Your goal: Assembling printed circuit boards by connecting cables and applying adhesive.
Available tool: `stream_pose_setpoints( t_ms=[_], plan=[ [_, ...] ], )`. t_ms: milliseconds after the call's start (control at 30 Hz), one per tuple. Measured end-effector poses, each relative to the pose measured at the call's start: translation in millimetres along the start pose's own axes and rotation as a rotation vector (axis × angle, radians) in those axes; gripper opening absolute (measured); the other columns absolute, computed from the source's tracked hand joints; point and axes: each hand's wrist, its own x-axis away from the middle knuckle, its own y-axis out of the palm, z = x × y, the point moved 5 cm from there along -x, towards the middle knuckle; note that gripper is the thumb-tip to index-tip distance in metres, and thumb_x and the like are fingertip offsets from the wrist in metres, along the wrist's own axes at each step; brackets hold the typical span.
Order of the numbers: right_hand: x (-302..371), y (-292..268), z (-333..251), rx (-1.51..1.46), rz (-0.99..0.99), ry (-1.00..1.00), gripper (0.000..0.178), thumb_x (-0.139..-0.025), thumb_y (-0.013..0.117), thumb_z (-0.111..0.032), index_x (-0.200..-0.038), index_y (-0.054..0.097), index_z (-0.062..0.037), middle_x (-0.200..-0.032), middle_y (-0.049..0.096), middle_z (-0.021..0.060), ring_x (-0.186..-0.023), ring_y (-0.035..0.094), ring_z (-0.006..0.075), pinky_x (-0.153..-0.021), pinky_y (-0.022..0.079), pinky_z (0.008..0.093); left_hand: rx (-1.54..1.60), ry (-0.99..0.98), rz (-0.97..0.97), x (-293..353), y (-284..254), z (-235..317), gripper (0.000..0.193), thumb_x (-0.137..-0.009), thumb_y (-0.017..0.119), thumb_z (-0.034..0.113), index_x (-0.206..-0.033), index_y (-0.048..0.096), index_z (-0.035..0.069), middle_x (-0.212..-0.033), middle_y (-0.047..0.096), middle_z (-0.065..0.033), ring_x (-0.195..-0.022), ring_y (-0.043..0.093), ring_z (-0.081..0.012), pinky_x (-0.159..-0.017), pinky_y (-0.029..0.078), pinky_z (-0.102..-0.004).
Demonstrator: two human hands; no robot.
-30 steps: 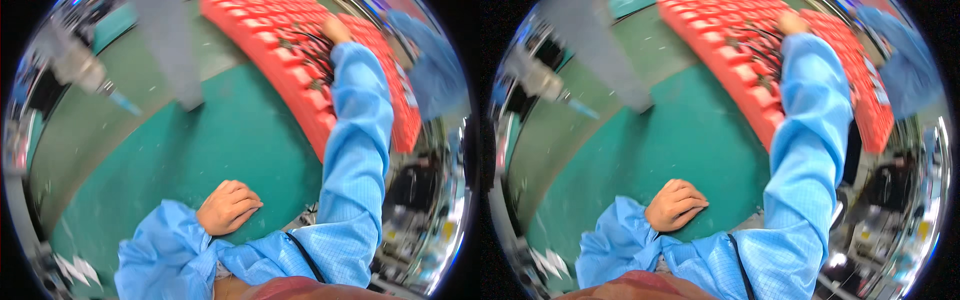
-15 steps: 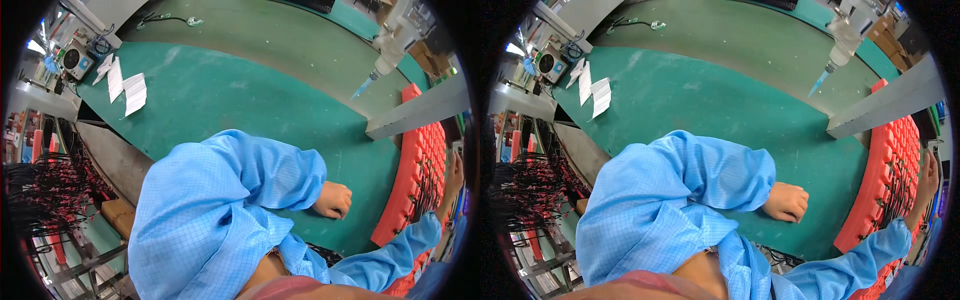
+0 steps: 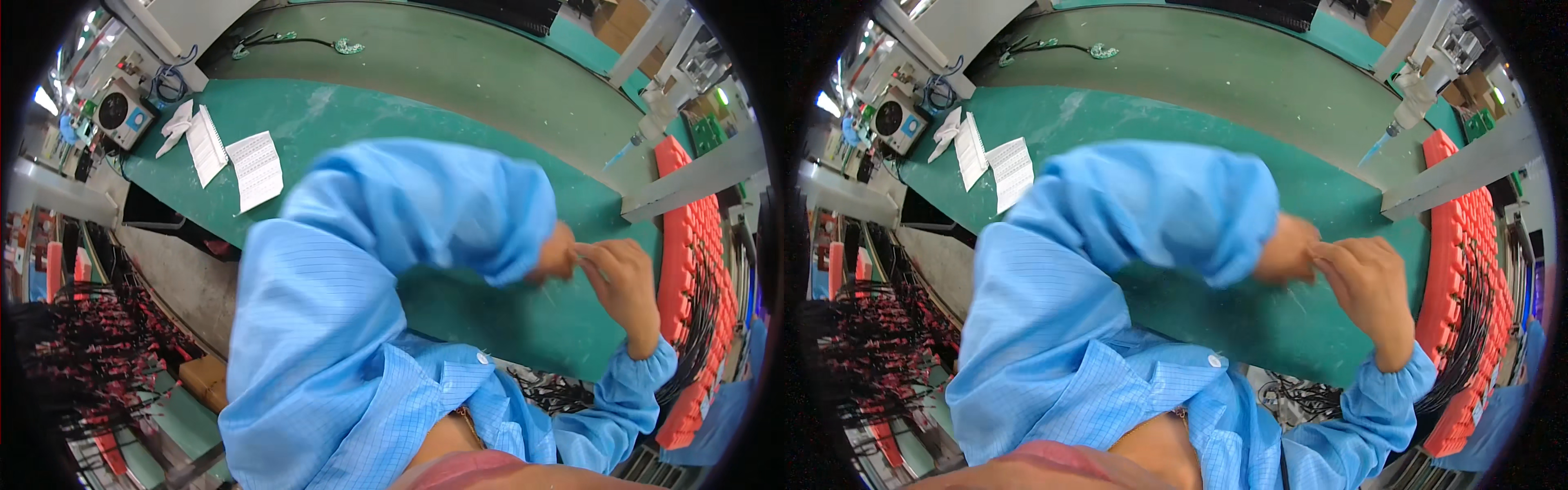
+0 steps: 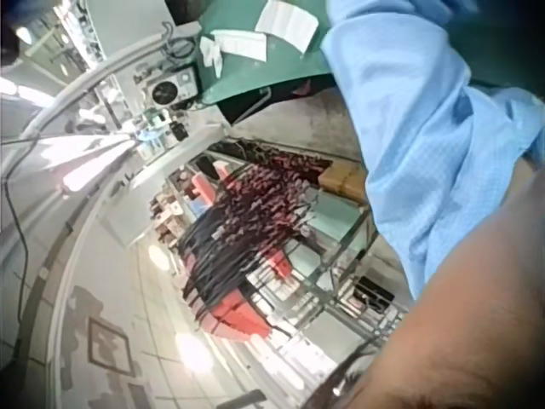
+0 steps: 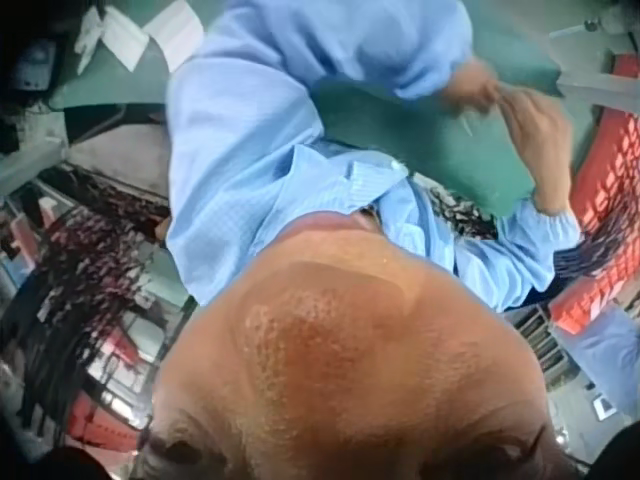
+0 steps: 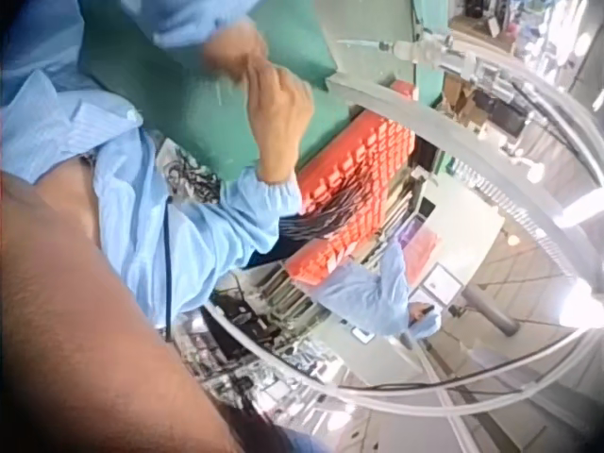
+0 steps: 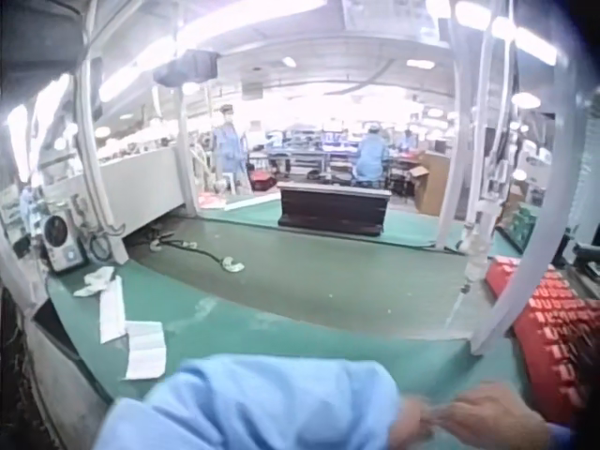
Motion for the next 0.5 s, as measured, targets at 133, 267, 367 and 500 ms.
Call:
stream_pose_setpoints(
  t_ms=[133,267,367,500],
  plan=[
    [-6,50,-5,-0.153,-0.102,0.057,0.017,-0.078,0.067,-0.010,-0.095,0.066,-0.0098,-0.072,0.061,0.0075,-0.064,0.057,0.0245,-0.061,0.043,0.0358,-0.279,-0.281,-0.095,117,-87,-70,0.035,-0.075,0.070,0.026,-0.104,0.062,0.008,-0.109,0.061,-0.0116,-0.105,0.056,-0.0304,-0.092,0.044,-0.0419],
    [-28,83,-6,-0.443,-0.010,0.178,0.015,-0.078,0.068,-0.009,-0.093,0.068,-0.0095,-0.072,0.061,0.0077,-0.063,0.058,0.0239,-0.057,0.044,0.0345,-0.592,-0.835,-0.260,245,-136,-180,0.038,-0.078,0.067,0.026,-0.111,0.059,0.010,-0.112,0.060,-0.0109,-0.108,0.055,-0.0299,-0.092,0.045,-0.0418],
    [-58,121,-11,-0.606,-0.031,0.139,0.016,-0.076,0.068,-0.003,-0.092,0.069,-0.0073,-0.068,0.059,0.0081,-0.059,0.056,0.0218,-0.053,0.043,0.0320,-1.173,-0.867,-0.750,403,-133,-274,0.037,-0.082,0.060,0.022,-0.116,0.055,0.008,-0.114,0.058,-0.0131,-0.108,0.055,-0.0298,-0.092,0.045,-0.0444],
    [-63,150,1,-0.535,0.003,0.234,0.011,-0.076,0.070,-0.010,-0.087,0.070,-0.0122,-0.070,0.064,0.0080,-0.058,0.060,0.0238,-0.051,0.046,0.0341,-2.043,0.311,-2.184,393,-128,-280,0.030,-0.095,0.041,0.015,-0.121,0.049,0.001,-0.117,0.054,-0.0167,-0.106,0.056,-0.0316,-0.092,0.047,-0.0454]
  ],
)
